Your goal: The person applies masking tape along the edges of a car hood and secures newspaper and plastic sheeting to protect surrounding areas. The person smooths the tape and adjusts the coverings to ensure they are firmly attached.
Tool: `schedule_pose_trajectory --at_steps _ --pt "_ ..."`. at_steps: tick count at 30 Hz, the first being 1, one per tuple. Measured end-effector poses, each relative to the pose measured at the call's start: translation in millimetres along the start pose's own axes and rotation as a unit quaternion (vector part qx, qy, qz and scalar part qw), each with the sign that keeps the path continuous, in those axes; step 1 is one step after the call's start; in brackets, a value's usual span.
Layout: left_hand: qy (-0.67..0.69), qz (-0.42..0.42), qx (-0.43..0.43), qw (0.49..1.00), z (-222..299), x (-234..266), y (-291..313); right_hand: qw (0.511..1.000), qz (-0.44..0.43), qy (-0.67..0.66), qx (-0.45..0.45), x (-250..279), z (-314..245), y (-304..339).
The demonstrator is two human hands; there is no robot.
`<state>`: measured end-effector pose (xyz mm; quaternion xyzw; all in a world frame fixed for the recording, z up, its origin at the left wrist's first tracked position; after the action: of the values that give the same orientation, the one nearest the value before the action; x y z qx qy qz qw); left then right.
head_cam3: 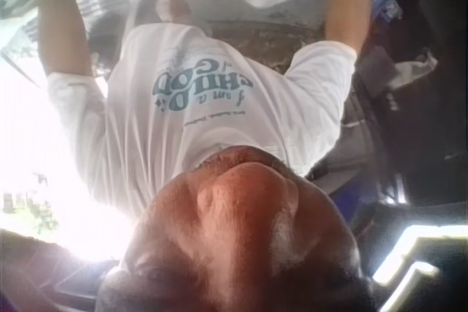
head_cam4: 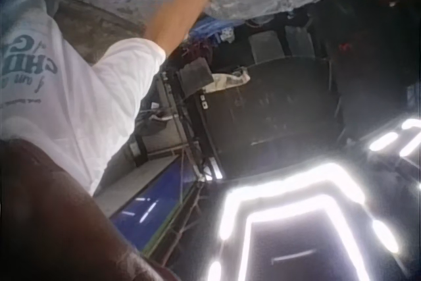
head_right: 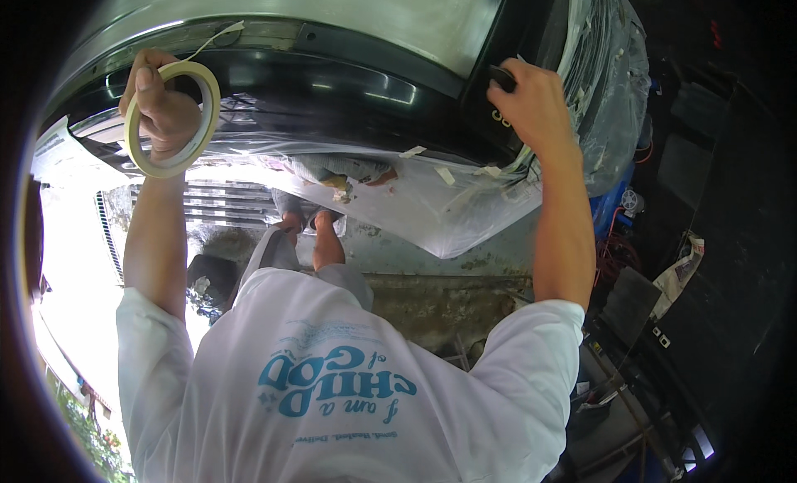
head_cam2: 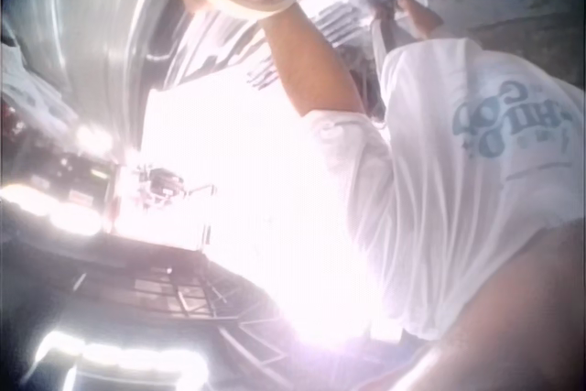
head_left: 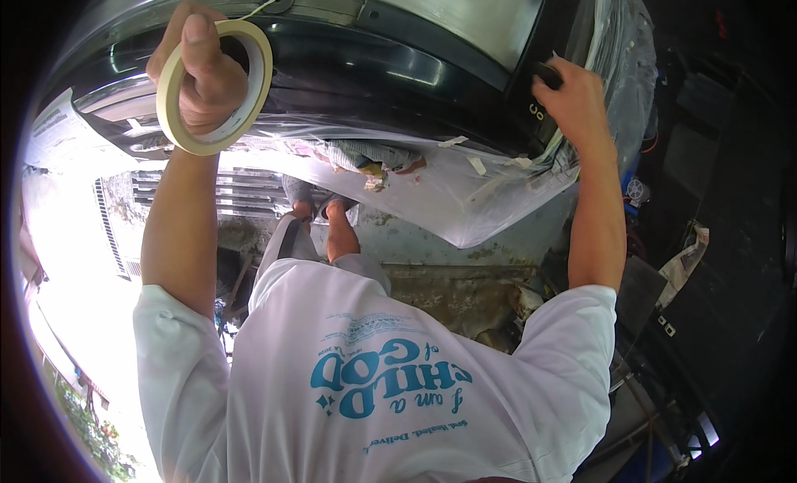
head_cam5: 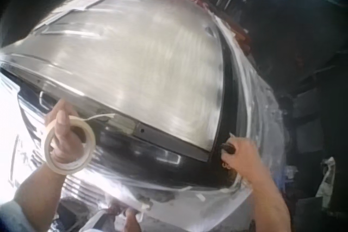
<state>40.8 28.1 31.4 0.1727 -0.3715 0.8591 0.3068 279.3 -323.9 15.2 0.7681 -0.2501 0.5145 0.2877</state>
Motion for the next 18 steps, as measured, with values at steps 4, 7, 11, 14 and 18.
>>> schedule_pose_trajectory --at_steps 4,7,11,14,18 --pt "0.014 0.003 -0.002 1.000 0.8 1.7 1.7 0.970 0.168 -0.156 -0.078 48.4 -11.5 63.2" --pt "0.029 0.013 0.006 0.999 3.6 2.5 -2.4 0.863 0.258 -0.417 -0.122 45.6 23.1 139.2" --pt "0.026 0.015 0.002 1.000 11.5 7.1 -7.7 0.705 0.273 -0.655 -0.007 -4.0 6.0 223.6" --pt "0.070 -0.007 0.008 0.998 0.4 8.5 -8.4 0.590 0.250 -0.763 -0.080 -69.3 -20.6 268.2" --pt "0.128 -0.085 -0.005 0.988 18.5 -1.1 0.1 0.605 0.151 -0.754 -0.205 -108.0 -76.3 298.8"
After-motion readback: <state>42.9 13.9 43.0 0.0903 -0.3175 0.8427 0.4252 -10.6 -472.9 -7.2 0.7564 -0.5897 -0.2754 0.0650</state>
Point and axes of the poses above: each hand's wrist, its own y-axis away from the middle knuckle, its own x-axis out of the back of the hand, z = x × y, the point moved 6 cm from there along -y, towards the middle knuckle, and after that the axes turned 9 degrees about -z, right-handed, at the moved point
